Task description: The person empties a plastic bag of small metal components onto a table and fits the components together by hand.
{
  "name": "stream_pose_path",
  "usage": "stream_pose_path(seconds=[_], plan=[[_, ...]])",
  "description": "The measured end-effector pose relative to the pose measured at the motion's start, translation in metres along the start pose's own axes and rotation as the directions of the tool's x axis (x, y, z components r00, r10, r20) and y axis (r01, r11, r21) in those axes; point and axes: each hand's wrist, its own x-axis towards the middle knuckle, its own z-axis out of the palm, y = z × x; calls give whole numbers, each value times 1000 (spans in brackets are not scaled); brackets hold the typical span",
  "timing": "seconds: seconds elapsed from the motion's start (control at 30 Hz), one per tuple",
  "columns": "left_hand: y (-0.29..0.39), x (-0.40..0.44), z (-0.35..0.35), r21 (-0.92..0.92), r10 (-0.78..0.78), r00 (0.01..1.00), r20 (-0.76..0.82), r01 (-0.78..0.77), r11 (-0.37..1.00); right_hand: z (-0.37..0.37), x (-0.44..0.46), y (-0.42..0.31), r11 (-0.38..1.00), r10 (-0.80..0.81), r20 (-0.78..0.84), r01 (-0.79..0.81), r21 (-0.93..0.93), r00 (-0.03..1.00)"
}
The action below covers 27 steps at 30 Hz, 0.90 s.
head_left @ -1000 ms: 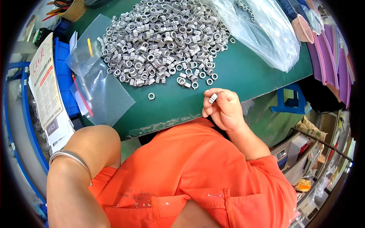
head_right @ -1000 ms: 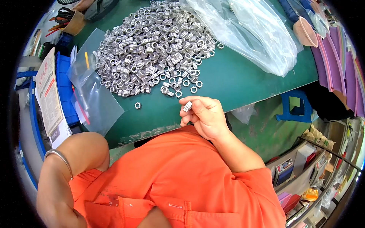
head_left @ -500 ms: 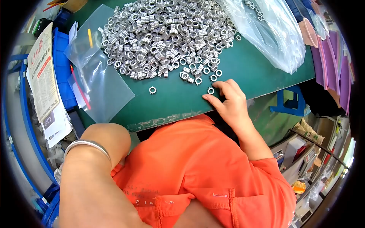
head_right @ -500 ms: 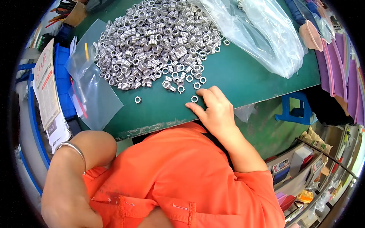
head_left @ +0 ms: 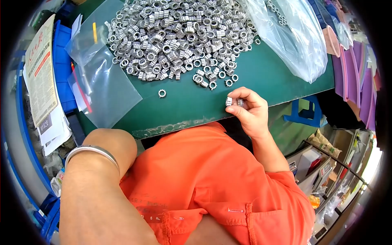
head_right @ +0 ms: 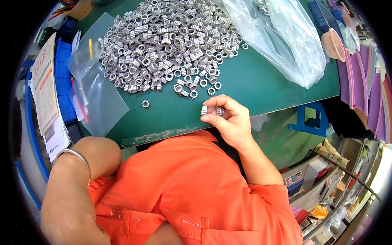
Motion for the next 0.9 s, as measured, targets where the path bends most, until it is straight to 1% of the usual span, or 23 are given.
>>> stream_pose_path(seconds=[0.03, 0.07, 0.1, 0.13, 0.2, 0.27, 0.3, 0.4, 0.5, 0.53, 0.57, 0.6, 0.67, 0.7, 0.73, 0.8, 0.83, 0.9], plan=[[1, 0, -1, -89, -163, 983, -81, 156, 984, 1, 0, -1, 997, 37, -16, -36, 62, 999], [3, 0, -1, -136, -246, 963, -114, 230, 964, 1, -1, -2, 990, 74, -31, -70, 125, 997], [4, -1, -1, -188, -326, 934, -146, 298, 936, 1, -1, -1, 990, 74, -30, -70, 125, 997], [6, -2, 0, -188, -282, 955, -90, 262, 947, 1, -1, -1, 988, 73, -34, -68, 140, 997], [6, -2, 1, -191, -235, 972, -32, 224, 955, 1, -3, 0, 986, 71, -40, -64, 156, 997], [5, 0, 1, -209, -256, 965, -51, 241, 948, 2, -3, 1, 971, 107, -32, -98, 219, 994], [4, 1, 1, -215, -263, 963, -58, 246, 945, 0, -4, 2, 971, 107, -34, -97, 219, 994], [-2, 2, -1, -175, -294, 948, -123, 271, 947, -1, -5, 2, 956, 149, -7, -142, 256, 989], [-6, 2, -5, -146, -161, 987, -23, 156, 977, 1, -5, 1, 944, 190, -39, -171, 283, 981], [-7, 2, -6, -140, -116, 993, 11, 117, 983, 0, -4, 1, 989, 73, -46, -66, 129, 996], [-7, 2, -6, -138, -93, 995, 31, 96, 986, 0, -3, 1, 999, -46, -36, 45, -29, 998], [-7, 2, -5, -137, -70, 996, 51, 76, 988, 1, -3, 0, 998, -50, -37, 49, -28, 998], [-5, 0, 1, -267, -232, 966, -110, 196, 944, 4, -4, -4, 988, -52, -38, 46, -145, 998], [-4, -1, 2, -267, -232, 967, -108, 196, 944, 5, -4, -5, 981, -63, -54, 51, -189, 997], [-2, -2, 4, -296, -257, 959, -117, 213, 931, 4, -3, -4, 981, -64, -54, 53, -188, 996], [0, -5, 6, -354, -308, 941, -139, 243, 903, 1, -4, 1, 897, -202, 45, 203, -392, 978], [1, -6, 7, -383, -333, 931, -150, 256, 887, 2, -2, 5, 861, -270, 59, 268, -432, 961], [4, -9, 7, -417, -359, 918, -167, 264, 870, 5, -1, 6, 839, -285, 73, 286, -464, 956]])
